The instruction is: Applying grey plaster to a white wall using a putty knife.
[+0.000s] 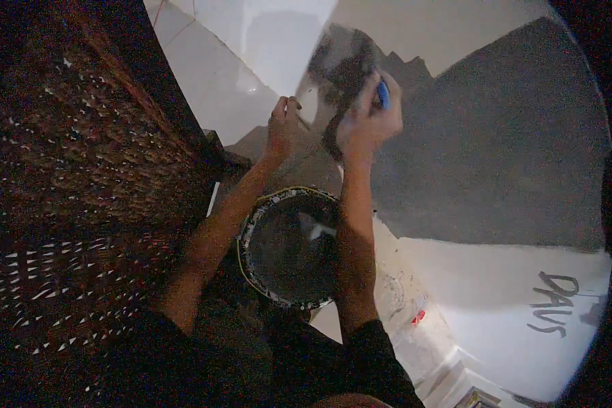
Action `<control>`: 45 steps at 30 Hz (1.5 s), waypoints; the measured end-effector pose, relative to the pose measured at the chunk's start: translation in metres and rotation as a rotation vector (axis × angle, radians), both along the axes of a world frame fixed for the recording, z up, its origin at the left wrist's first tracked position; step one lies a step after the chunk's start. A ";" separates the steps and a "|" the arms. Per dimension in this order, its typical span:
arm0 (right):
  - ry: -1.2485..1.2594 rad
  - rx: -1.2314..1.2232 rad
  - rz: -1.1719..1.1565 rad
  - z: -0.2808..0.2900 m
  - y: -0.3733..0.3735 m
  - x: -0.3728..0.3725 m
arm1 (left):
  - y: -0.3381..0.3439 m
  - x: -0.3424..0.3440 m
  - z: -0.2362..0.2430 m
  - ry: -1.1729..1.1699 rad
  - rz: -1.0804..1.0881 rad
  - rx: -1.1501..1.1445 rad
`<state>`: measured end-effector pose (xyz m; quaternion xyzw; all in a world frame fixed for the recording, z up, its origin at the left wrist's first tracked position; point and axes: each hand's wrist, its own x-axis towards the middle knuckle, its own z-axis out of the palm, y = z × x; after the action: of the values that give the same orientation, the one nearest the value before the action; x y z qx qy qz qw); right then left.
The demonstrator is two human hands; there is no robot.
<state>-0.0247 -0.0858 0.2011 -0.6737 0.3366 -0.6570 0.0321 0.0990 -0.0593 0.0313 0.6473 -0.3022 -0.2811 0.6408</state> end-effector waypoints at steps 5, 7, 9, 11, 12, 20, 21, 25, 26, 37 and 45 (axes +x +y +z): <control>-0.351 0.086 -0.048 -0.020 0.033 -0.039 | 0.003 -0.006 0.003 -0.125 0.044 -0.055; -0.224 0.148 -0.008 -0.013 0.036 -0.033 | 0.015 -0.015 0.037 -0.035 0.002 -0.004; -0.014 0.090 0.078 -0.002 0.012 -0.019 | 0.015 -0.019 0.049 0.050 -0.028 0.042; 0.204 -0.118 0.021 0.013 -0.015 -0.002 | 0.007 -0.018 0.041 -0.147 0.086 -0.155; 0.202 -0.123 0.019 0.009 -0.021 -0.010 | 0.006 -0.018 0.033 -0.149 0.085 -0.160; -0.070 -0.050 -0.164 0.020 0.032 -0.063 | 0.009 -0.007 0.020 -0.040 0.063 -0.324; -0.045 -0.019 -0.136 0.019 0.035 -0.060 | 0.009 -0.006 0.023 -0.040 0.062 -0.329; 0.288 -0.126 0.004 0.033 0.008 -0.048 | 0.007 -0.005 0.067 0.252 -0.138 0.074; 0.285 -0.127 0.005 0.034 0.007 -0.052 | 0.012 0.001 0.083 0.526 -0.257 0.263; 0.136 -0.116 -0.052 0.042 0.026 -0.050 | -0.009 -0.001 -0.015 -0.764 0.219 -0.312; 0.044 -0.097 -0.301 0.028 0.022 -0.081 | 0.016 -0.016 0.024 0.038 -0.080 0.050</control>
<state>-0.1054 -0.0637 0.2287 -0.6306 0.4024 -0.6550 -0.1068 0.0828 -0.0432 0.0553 0.6452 -0.3082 -0.3263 0.6183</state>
